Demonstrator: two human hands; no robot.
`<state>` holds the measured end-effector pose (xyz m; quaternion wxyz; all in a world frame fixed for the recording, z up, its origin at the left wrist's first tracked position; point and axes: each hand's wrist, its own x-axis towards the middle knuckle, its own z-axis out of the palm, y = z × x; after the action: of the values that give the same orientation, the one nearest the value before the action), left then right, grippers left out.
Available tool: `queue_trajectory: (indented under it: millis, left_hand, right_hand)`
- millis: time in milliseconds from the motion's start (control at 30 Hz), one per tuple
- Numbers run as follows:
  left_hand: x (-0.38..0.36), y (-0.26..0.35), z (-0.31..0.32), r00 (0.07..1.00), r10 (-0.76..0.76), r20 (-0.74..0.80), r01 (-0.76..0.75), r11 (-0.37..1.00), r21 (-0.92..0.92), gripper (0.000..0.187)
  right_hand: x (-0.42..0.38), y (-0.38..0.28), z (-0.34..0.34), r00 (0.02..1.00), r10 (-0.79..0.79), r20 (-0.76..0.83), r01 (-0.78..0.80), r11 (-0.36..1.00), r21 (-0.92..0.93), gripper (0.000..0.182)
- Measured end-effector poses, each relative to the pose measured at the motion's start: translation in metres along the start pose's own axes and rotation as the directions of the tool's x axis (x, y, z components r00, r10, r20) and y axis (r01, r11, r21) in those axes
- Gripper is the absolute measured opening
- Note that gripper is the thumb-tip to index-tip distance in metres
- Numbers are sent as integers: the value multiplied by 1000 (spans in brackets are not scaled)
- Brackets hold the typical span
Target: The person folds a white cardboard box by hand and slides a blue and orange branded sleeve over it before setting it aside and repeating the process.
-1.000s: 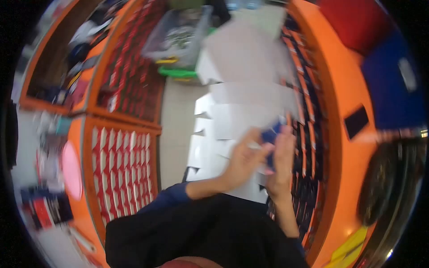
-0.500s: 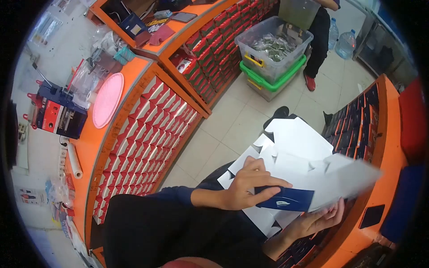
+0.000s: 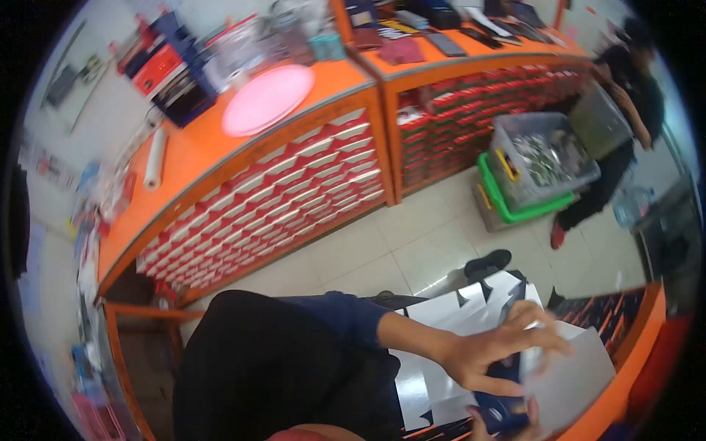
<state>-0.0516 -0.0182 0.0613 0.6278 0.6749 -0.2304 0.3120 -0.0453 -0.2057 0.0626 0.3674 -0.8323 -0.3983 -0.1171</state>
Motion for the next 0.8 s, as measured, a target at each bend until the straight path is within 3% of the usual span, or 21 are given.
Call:
queue_trajectory:
  millis: [33, 67, 100, 133, 167, 200, 233, 300, 367, 400, 433, 500, 533, 600, 700, 800]
  left_hand:
    - [4, 0, 4, 981, 82, -178, -43, 975, 216, 71]
    - [2, -6, 9, 952, -101, -289, 170, 960, 224, 91]
    - [5, -9, 11, 889, -152, -433, 201, 977, 69, 108]
    - [3, -10, 13, 901, -242, -361, 193, 967, -167, 106]
    - [1, -13, 14, 912, -308, -270, 188, 900, -393, 105]
    - [-3, -22, 12, 909, -394, 134, 412, 806, -425, 98]
    - [-8, -36, 10, 756, -406, 513, 621, 694, -365, 90]
    - [-30, -58, 38, 904, -88, 418, 345, 729, -591, 61]
    - [-57, -127, 51, 820, 117, 560, 14, 974, -225, 81]
    - [-31, -66, 20, 830, -98, 550, 9, 987, 162, 79]
    - [-44, -85, 31, 913, -127, 387, -43, 915, 401, 86]
    - [-56, -106, 36, 871, -282, 403, -3, 817, 576, 84]
    - [-61, -110, 33, 874, -282, 395, 0, 814, 581, 84]
    - [-69, -109, 32, 810, -287, 511, 66, 911, 407, 72]
    - [-60, -79, 20, 781, -315, 539, 89, 911, 404, 68]
    - [-55, -96, 23, 830, -182, 527, 48, 965, 257, 60]
  right_hand:
    - [3, 1, 4, 999, -28, 19, 28, 1000, -3, 43]
    - [5, 2, 7, 998, -49, 31, 49, 999, -9, 43]
    - [6, 2, 10, 997, -62, 39, 63, 998, -18, 43]
    - [4, 1, 13, 996, -71, 46, 72, 997, -27, 43]
    - [3, 1, 17, 996, -80, 50, 82, 996, -36, 43]
    - [1, 2, 21, 994, -89, 58, 91, 995, -46, 43]
    - [0, 3, 23, 993, -100, 67, 104, 993, -58, 43]
    - [-2, 8, 28, 989, -123, 87, 130, 988, -86, 43]
    - [-2, 6, 24, 985, -139, 100, 151, 981, -122, 44]
    - [-2, 5, 23, 984, -148, 104, 162, 977, -141, 44]
    - [-1, 4, 23, 981, -159, 108, 175, 972, -159, 44]
    - [3, 5, 24, 977, -185, 110, 204, 960, -192, 44]
    - [4, 5, 24, 976, -192, 106, 211, 954, -213, 44]
    - [3, 4, 21, 977, -189, 93, 208, 940, -270, 44]
    - [0, -3, 12, 979, -185, 90, 205, 914, -351, 45]
    - [9, -15, 5, 967, -229, 110, 248, 946, -209, 46]
